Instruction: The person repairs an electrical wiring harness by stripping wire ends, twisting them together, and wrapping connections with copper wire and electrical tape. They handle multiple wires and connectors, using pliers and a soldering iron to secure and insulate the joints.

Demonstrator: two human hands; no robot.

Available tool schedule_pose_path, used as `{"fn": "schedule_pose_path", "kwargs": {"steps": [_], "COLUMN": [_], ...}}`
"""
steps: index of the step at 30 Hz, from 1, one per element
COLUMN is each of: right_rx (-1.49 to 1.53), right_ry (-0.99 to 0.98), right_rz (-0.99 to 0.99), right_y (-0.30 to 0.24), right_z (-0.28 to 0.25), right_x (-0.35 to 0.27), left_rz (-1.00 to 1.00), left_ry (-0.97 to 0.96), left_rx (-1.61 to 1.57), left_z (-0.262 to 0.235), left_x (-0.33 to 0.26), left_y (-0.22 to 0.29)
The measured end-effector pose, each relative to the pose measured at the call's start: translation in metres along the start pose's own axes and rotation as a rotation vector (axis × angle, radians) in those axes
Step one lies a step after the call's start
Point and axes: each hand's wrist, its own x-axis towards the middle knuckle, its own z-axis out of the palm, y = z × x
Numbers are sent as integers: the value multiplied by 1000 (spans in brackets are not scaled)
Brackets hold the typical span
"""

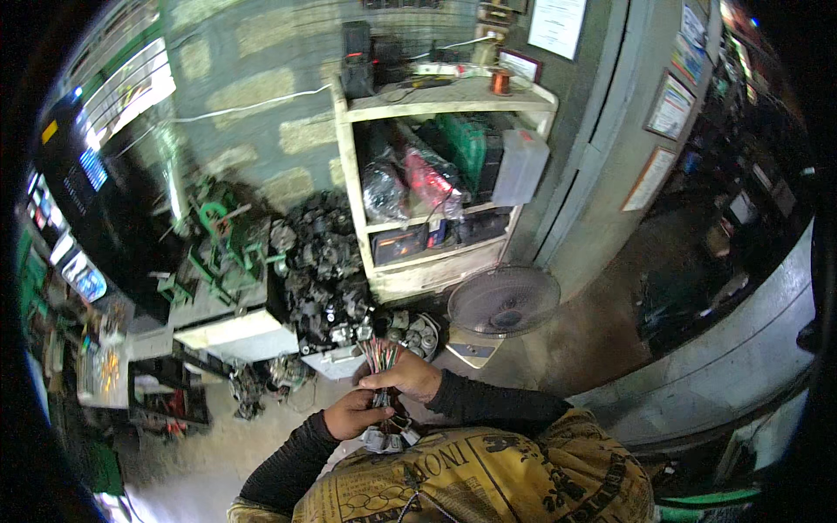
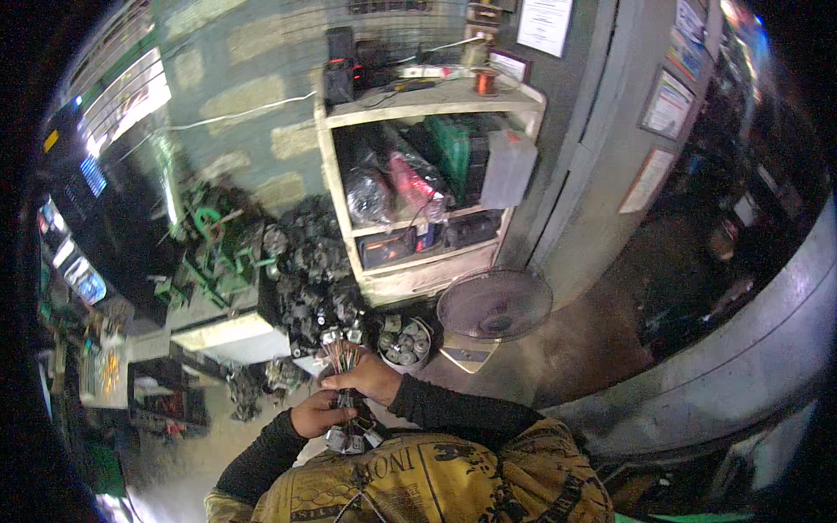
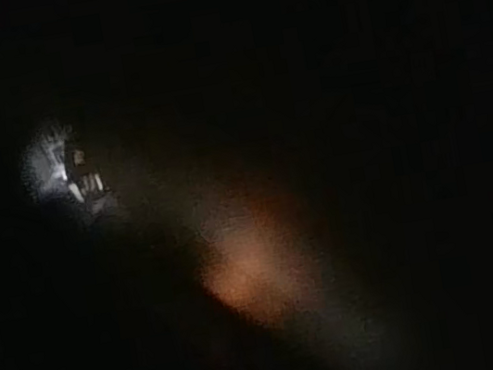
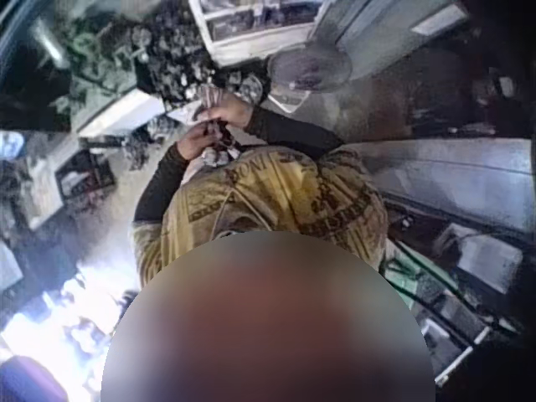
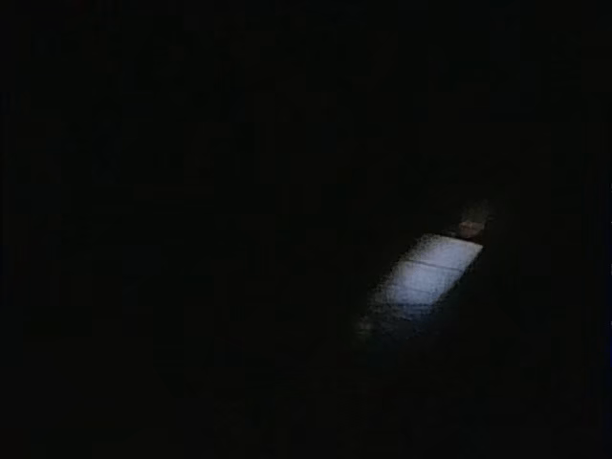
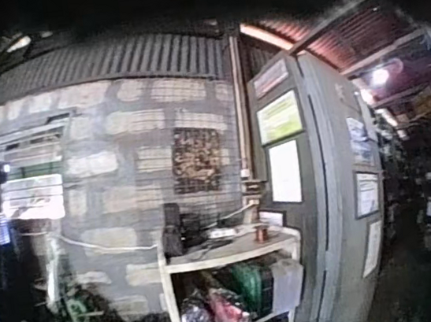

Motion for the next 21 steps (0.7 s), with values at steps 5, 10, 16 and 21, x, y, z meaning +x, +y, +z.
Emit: {"fn": "schedule_pose_path", "kwargs": {"steps": [5,10,16,21], "right_rx": [113,65,-45,-32], "right_ry": [232,244,329,292], "right_rz": [-131,-110,-168,-249], "right_y": [-17,-33,-50,-80], "right_z": [-10,-29,-55,-102], "right_x": [14,59,114,133], "left_rz": [-116,18,-48,-7], "left_ry": [-129,36,76,26], "left_rx": [-230,-243,14,112], "left_z": [-27,-47,-110,-137], "left_x": [47,75,112,163], "left_y": [7,22,29,32]}}
